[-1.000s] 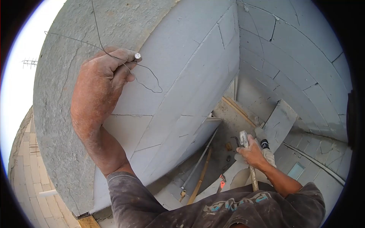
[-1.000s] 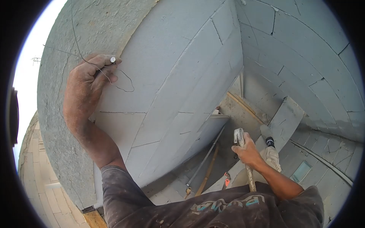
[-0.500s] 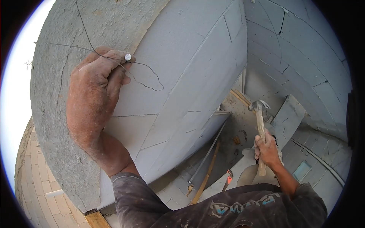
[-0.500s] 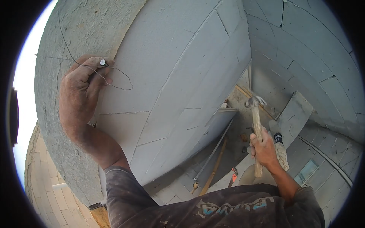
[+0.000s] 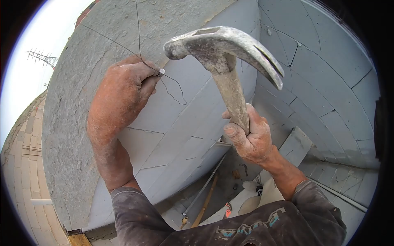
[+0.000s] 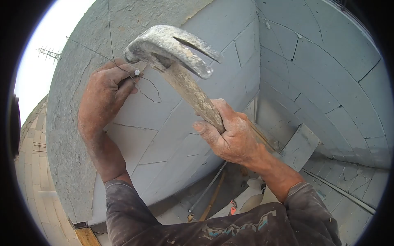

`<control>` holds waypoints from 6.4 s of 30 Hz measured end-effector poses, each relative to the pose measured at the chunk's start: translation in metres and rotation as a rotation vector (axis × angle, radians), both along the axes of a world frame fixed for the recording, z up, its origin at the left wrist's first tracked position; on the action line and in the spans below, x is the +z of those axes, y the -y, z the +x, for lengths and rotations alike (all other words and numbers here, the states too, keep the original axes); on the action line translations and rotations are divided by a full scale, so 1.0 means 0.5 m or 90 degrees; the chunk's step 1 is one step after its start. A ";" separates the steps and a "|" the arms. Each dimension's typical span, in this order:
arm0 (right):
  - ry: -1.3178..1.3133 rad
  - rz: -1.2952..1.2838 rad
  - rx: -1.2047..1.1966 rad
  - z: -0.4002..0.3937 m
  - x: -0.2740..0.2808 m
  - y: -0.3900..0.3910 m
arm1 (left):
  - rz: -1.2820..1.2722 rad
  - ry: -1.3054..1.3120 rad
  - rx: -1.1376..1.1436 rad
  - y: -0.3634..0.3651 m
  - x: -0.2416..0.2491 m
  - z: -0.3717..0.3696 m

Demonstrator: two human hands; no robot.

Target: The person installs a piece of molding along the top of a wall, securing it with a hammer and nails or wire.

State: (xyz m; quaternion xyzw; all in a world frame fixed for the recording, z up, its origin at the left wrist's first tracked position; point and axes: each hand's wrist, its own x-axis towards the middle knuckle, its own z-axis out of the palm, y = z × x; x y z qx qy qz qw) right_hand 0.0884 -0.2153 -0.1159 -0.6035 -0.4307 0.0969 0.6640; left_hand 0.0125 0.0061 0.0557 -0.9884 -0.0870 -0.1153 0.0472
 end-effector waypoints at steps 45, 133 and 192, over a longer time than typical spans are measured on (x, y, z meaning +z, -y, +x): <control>-0.031 0.097 -0.045 0.000 -0.032 -0.026 | -0.046 0.004 0.010 -0.007 -0.005 -0.007; -0.771 0.148 0.261 -0.092 -0.131 -0.040 | -0.508 0.048 -0.035 -0.029 0.045 -0.027; -0.590 0.306 0.211 -0.012 -0.012 -0.349 | 0.221 0.262 -0.161 -0.023 -0.063 -0.053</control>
